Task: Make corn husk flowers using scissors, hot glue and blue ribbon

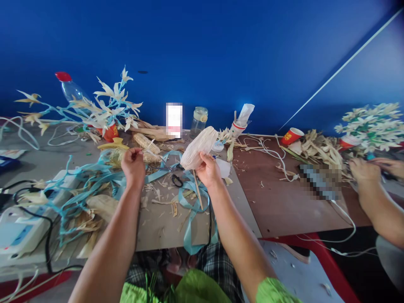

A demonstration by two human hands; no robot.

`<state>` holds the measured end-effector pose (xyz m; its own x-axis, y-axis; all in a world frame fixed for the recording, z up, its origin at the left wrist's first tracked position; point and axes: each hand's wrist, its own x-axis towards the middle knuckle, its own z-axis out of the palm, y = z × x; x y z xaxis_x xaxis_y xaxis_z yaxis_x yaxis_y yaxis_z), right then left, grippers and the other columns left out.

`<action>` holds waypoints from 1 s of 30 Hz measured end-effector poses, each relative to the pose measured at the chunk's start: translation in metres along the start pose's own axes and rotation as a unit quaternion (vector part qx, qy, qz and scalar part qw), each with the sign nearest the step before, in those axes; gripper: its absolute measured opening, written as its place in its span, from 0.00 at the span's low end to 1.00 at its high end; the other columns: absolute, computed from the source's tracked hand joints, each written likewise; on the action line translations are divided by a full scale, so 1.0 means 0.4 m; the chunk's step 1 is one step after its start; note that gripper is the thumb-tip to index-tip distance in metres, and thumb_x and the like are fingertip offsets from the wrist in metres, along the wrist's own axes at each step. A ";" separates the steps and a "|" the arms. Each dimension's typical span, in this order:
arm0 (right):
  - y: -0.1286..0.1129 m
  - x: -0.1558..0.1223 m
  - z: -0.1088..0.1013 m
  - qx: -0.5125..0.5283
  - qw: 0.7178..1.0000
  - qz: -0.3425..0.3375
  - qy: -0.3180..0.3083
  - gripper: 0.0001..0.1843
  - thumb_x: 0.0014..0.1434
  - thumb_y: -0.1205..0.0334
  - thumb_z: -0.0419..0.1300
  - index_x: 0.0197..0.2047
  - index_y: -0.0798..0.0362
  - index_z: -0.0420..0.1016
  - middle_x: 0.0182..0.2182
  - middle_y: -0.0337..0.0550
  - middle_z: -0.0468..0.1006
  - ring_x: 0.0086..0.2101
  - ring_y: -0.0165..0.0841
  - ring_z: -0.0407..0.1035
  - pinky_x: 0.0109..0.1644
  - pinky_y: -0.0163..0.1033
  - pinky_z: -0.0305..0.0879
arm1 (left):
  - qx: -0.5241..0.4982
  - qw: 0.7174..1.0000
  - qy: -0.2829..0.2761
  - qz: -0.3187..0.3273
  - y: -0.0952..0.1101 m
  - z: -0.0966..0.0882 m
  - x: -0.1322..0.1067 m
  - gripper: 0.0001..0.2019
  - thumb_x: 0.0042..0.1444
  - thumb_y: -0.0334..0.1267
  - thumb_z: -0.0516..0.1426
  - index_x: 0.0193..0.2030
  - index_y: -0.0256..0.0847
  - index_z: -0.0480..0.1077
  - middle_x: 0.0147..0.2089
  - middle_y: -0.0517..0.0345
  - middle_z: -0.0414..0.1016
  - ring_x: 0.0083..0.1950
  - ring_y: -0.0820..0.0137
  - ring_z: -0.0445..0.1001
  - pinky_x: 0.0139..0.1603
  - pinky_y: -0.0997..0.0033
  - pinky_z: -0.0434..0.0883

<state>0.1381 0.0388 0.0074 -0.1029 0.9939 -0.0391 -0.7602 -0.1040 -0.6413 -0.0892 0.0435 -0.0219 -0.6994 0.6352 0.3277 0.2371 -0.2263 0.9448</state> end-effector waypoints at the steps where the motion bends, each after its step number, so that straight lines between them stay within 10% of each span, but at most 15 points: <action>1: -0.001 0.001 -0.001 0.003 1.000 -0.002 0.002 0.08 0.42 0.64 0.69 0.27 0.52 0.75 0.27 0.34 0.81 0.30 0.28 0.73 0.39 0.33 0.70 | -0.022 1.000 0.004 -0.013 -0.003 0.000 0.003 0.06 0.45 0.32 0.56 0.32 0.36 0.70 0.26 0.63 0.66 0.26 0.78 0.63 0.29 0.77 0.60; 30: 0.008 0.006 -0.013 0.016 1.000 0.008 0.024 0.09 0.40 0.66 0.70 0.27 0.53 0.75 0.26 0.34 0.81 0.27 0.26 0.74 0.34 0.29 0.71 | -0.232 0.960 0.007 -0.157 0.036 -0.006 -0.005 0.09 0.41 0.34 0.59 0.33 0.38 0.70 0.28 0.61 0.72 0.23 0.80 0.66 0.27 0.79 0.64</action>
<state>0.1385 0.0409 0.0013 -0.0856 0.9926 -0.0860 -0.7787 -0.1205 -0.6158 -0.0863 0.0372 -0.0090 -0.6972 0.7165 0.0242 -0.3097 -0.3316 0.8911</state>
